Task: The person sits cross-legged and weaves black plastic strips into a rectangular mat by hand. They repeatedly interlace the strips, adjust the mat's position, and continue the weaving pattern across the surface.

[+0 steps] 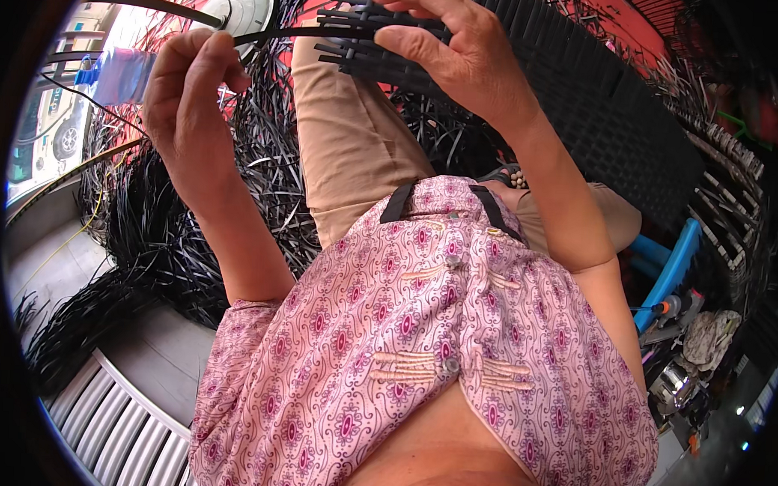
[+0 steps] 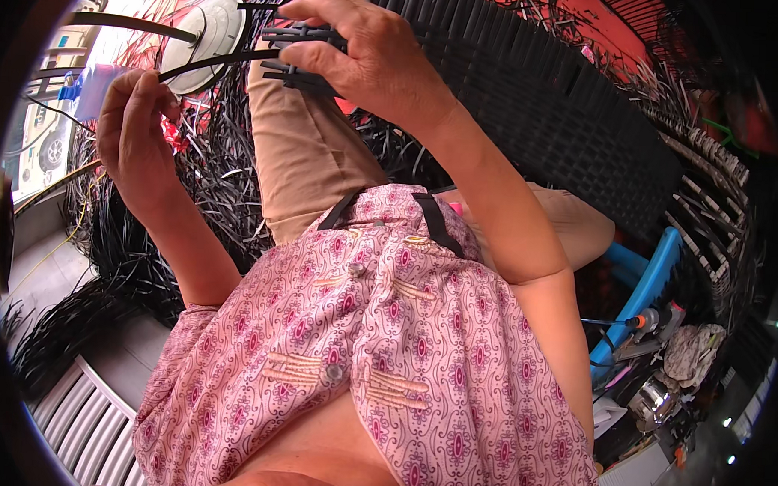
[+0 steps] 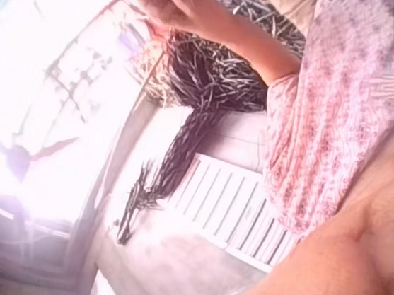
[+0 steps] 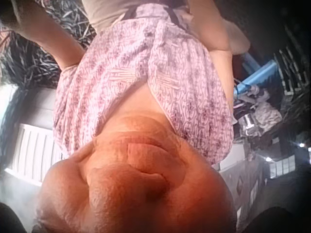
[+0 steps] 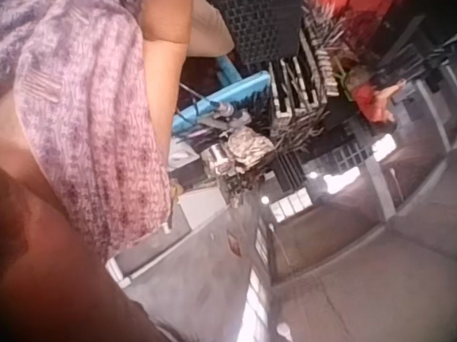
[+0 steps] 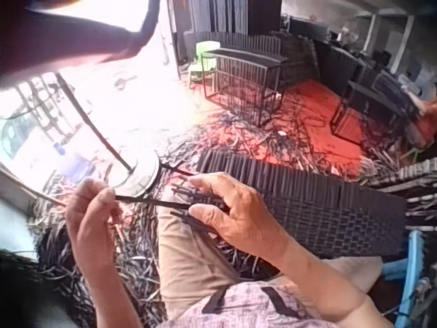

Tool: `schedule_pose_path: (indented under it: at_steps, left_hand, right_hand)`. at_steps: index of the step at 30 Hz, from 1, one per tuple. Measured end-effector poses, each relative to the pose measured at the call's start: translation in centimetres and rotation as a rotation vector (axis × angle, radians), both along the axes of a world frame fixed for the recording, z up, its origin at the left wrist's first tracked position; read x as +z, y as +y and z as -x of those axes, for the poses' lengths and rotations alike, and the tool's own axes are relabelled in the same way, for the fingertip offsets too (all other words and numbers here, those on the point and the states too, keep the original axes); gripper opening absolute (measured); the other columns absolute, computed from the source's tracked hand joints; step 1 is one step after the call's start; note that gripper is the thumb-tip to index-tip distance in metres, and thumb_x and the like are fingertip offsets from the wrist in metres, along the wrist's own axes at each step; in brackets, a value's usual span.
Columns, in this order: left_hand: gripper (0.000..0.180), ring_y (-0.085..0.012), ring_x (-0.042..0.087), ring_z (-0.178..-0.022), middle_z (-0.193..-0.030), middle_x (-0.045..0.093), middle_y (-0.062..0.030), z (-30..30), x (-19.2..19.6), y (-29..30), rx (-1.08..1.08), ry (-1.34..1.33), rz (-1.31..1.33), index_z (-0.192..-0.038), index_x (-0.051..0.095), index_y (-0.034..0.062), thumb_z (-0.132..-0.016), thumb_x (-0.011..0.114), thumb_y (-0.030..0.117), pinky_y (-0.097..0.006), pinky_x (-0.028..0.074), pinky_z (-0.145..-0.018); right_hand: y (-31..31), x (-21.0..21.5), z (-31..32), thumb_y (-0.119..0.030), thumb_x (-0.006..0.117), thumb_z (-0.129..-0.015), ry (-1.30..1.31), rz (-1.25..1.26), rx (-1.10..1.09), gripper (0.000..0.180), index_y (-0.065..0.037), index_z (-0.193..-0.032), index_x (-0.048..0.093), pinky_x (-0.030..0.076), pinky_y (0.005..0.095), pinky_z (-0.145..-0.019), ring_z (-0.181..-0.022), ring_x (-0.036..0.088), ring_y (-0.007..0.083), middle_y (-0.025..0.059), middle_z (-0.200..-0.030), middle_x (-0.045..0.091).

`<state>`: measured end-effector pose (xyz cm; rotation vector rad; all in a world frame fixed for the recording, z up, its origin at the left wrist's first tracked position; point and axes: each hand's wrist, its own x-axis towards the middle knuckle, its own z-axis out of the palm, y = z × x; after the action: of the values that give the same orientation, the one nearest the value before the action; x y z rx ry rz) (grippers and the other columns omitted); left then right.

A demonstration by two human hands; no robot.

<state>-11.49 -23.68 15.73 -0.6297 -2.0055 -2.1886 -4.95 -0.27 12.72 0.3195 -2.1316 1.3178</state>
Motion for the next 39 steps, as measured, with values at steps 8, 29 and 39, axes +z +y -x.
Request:
schedule_pose_path:
  at_steps: [8,29,39]
  left_hand:
    - [0.018,-0.0089,0.061,-0.071,-0.083,0.069,-0.0027,0.7,-2.9,6.5,-0.127,-0.133,-0.077,-0.106,0.072,-0.0018,-0.098,0.070,0.015,-0.022,0.048,-0.066]
    - [0.029,-0.0367,0.072,-0.087,-0.086,0.074,-0.0165,-0.5,-10.3,12.1,0.002,0.207,1.143,-0.087,0.079,0.0084,-0.083,0.070,0.035,-0.047,0.056,-0.078]
    - [0.024,-0.0397,0.071,-0.081,-0.092,0.070,-0.0175,-1.9,-12.8,13.1,0.166,0.339,1.084,-0.090,0.069,0.0022,-0.090,0.058,0.025,-0.050,0.057,-0.076]
  right_hand:
    - [3.9,0.5,-2.7,-0.021,0.070,-0.100,-0.402,0.566,0.126,0.022,0.001,-0.101,0.074,0.045,0.0208,-0.059,-0.066,0.057,0.0050,0.0008,-0.078,0.067]
    - [4.2,-7.2,-4.3,-0.030,0.073,-0.091,-0.434,-0.045,-0.394,0.024,-0.007,-0.088,0.075,0.055,0.0412,-0.063,-0.069,0.071,0.0330,0.0161,-0.075,0.070]
    - [3.5,-7.1,-3.1,-0.026,0.067,-0.094,-0.208,-0.129,-0.390,0.023,-0.004,-0.087,0.072,0.058,0.0442,-0.072,-0.078,0.071,0.0376,0.0176,-0.084,0.072]
